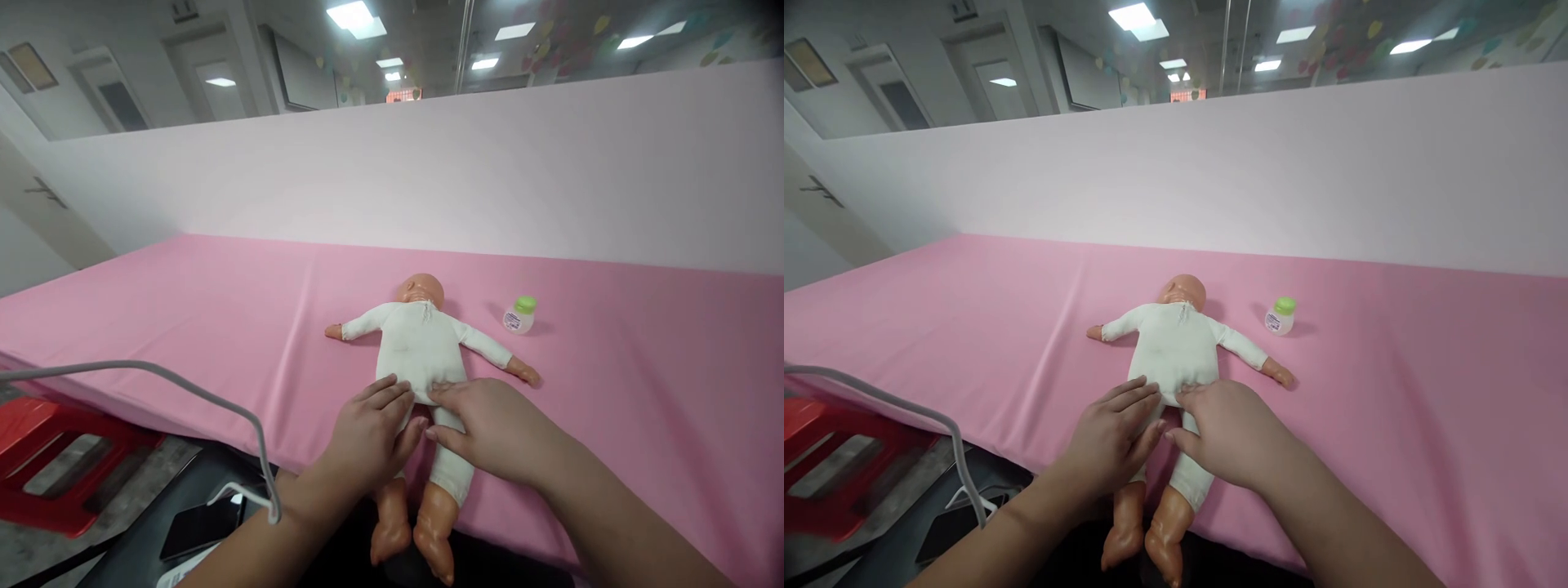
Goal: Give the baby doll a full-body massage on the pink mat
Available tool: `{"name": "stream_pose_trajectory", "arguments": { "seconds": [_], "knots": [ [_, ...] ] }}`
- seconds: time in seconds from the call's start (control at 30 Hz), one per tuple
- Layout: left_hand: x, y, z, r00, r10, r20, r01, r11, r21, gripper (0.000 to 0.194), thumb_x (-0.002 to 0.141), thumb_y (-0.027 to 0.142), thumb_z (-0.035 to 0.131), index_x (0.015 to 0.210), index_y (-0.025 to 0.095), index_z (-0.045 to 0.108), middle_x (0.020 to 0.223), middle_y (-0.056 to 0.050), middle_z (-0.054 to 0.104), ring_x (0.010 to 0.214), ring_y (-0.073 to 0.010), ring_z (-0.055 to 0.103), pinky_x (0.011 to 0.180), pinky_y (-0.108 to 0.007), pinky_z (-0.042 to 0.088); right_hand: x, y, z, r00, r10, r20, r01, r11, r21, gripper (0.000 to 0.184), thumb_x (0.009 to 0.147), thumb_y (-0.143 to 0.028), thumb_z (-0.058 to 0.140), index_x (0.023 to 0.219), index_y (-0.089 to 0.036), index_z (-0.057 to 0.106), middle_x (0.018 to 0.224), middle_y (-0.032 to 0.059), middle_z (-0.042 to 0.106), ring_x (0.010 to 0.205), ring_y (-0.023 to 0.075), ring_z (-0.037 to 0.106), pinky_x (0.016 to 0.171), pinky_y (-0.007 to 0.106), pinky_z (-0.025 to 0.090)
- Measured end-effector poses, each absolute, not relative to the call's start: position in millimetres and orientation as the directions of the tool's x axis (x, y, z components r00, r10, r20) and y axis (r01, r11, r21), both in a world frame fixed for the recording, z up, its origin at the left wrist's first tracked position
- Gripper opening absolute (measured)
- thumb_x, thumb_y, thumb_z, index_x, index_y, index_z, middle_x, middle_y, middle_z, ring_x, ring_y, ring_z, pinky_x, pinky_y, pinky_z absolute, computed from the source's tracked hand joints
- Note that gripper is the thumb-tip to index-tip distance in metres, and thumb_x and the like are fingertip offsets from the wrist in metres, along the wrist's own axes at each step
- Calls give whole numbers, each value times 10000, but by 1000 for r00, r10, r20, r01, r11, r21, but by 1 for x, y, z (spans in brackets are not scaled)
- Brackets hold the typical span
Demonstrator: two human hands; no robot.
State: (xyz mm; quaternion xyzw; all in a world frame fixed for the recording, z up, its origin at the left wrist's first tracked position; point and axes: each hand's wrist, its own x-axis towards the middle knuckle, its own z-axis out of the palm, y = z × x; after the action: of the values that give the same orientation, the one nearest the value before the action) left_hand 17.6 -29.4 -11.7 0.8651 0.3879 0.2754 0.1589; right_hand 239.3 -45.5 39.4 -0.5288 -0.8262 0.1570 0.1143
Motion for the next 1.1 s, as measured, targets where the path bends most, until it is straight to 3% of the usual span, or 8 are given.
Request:
{"name": "stream_pose_trajectory", "arguments": {
  "seconds": [0.3,0.43,0.57,0.9,1.0,1.1],
  "knots": [
    [18,-21,-3,601,743,295,601,-663,446,279,1032,322,553,1172,238,779,1260,-100,778,1210,-317,715,1198,-504,456,228,-44,36,-387,922,7,876,370,-309,280,984,-421,580,1051,-259,798,975,84,820,864,321,772,735,420,570],
    [19,-15,-3,554,749,365,634,-663,398,400,982,179,514,1322,219,721,1344,-108,742,1282,-309,680,1171,-496,480,237,-40,32,-330,938,108,885,347,-312,328,971,-492,616,1133,-274,802,1174,84,807,1020,350,766,836,469,598],
    [25,-8,-3,593,694,408,603,-718,346,458,957,178,549,1399,152,666,1430,-147,687,1384,-340,604,1194,-512,460,241,-33,22,-300,940,165,881,339,-331,511,969,-573,609,1331,-236,735,1399,116,717,1238,383,700,973,517,584],
    [31,6,-4,669,701,245,662,-713,233,357,914,164,613,1259,157,703,1351,-130,729,1230,-311,704,1062,-465,571,234,-20,18,-345,937,59,870,343,-354,514,990,-536,582,1337,-185,727,1417,141,703,1295,383,671,1040,526,555],
    [32,11,-1,670,678,301,654,-732,192,441,937,194,598,1372,143,647,1445,-143,676,1324,-309,653,1128,-467,531,236,-17,16,-317,941,116,865,337,-372,525,993,-535,584,1378,-198,700,1424,120,702,1300,358,671,1062,508,547],
    [35,16,-2,671,662,334,649,-742,168,564,962,256,586,1501,96,546,1560,-178,574,1474,-315,523,1235,-474,430,239,-13,11,-284,940,187,862,336,-380,626,1001,-545,570,1498,-165,604,1532,134,613,1427,333,573,1166,489,475]
  ]
}}
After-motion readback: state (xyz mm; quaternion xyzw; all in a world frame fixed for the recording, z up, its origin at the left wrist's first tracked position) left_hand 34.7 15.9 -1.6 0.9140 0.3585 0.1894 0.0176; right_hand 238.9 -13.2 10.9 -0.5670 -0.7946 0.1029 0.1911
